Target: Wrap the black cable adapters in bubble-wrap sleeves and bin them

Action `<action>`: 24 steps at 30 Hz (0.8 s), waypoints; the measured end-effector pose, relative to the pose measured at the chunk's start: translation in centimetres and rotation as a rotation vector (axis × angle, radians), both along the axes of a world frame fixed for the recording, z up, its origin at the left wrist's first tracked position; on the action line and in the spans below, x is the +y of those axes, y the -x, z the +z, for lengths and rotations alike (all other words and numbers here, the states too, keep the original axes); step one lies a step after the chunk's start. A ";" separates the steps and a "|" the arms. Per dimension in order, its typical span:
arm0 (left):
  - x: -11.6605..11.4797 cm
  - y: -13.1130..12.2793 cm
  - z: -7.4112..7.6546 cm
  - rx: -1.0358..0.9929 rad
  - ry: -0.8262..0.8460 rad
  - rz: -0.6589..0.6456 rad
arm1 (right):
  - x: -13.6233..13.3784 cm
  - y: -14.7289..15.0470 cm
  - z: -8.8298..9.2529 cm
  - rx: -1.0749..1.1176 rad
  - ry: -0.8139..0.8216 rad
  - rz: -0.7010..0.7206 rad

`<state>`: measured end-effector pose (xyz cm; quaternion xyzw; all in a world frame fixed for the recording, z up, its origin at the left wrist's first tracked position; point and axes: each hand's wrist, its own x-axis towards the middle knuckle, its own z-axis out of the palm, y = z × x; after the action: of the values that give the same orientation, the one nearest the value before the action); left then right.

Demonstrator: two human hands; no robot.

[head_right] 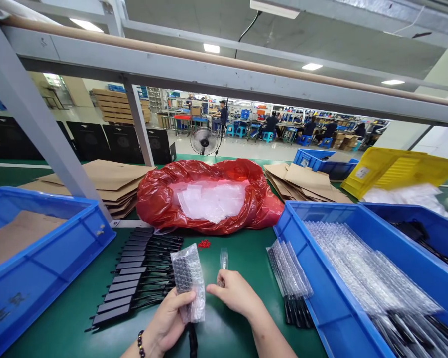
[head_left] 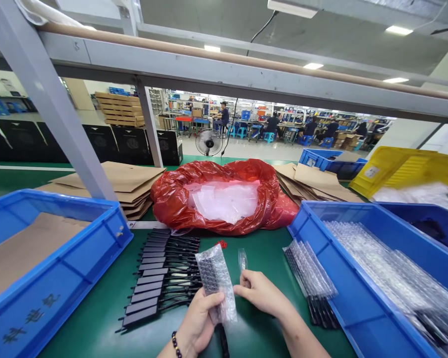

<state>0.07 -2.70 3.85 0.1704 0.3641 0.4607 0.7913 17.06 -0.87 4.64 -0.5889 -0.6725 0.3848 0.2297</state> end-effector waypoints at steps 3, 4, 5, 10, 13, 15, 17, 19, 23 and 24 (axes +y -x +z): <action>-0.1 0.0 -0.1 -0.009 0.010 -0.010 | 0.8 -1.2 -0.5 -0.176 -0.128 -0.160; -0.2 -0.1 -0.3 -0.002 0.001 -0.032 | 1.3 -1.7 -1.0 -0.192 -0.174 -0.229; -0.3 -0.2 -0.4 0.006 -0.012 -0.061 | 1.8 -2.3 -1.6 -0.189 -0.214 -0.290; -0.9 -0.8 -0.9 0.023 -0.083 -0.189 | 4.6 -4.1 -4.2 -0.077 -0.379 -0.448; -0.9 -0.9 -1.0 0.053 -0.092 -0.170 | 4.5 -3.4 -3.3 -0.039 -0.615 -0.530; -0.8 -0.8 -1.0 0.071 -0.109 -0.128 | 3.3 -1.9 -1.9 0.030 -0.688 -0.493; -0.7 -0.7 -0.9 0.089 -0.119 -0.106 | 1.7 0.1 -0.5 0.141 -0.546 -0.321; -0.6 -0.8 -1.0 0.111 -0.118 -0.113 | 0.0 2.0 0.5 0.172 -0.304 -0.143; -0.6 -1.2 -1.9 0.153 -0.180 -0.181 | -2.5 3.2 2.2 -0.050 -0.321 -0.128; -0.6 -1.3 -2.2 0.176 -0.198 -0.209 | -2.8 2.6 2.7 -0.118 -0.360 -0.151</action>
<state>1.33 -3.34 1.69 0.3242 0.3650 0.3926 0.7795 14.42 -3.67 7.32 -0.6086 -0.6968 0.2047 0.3196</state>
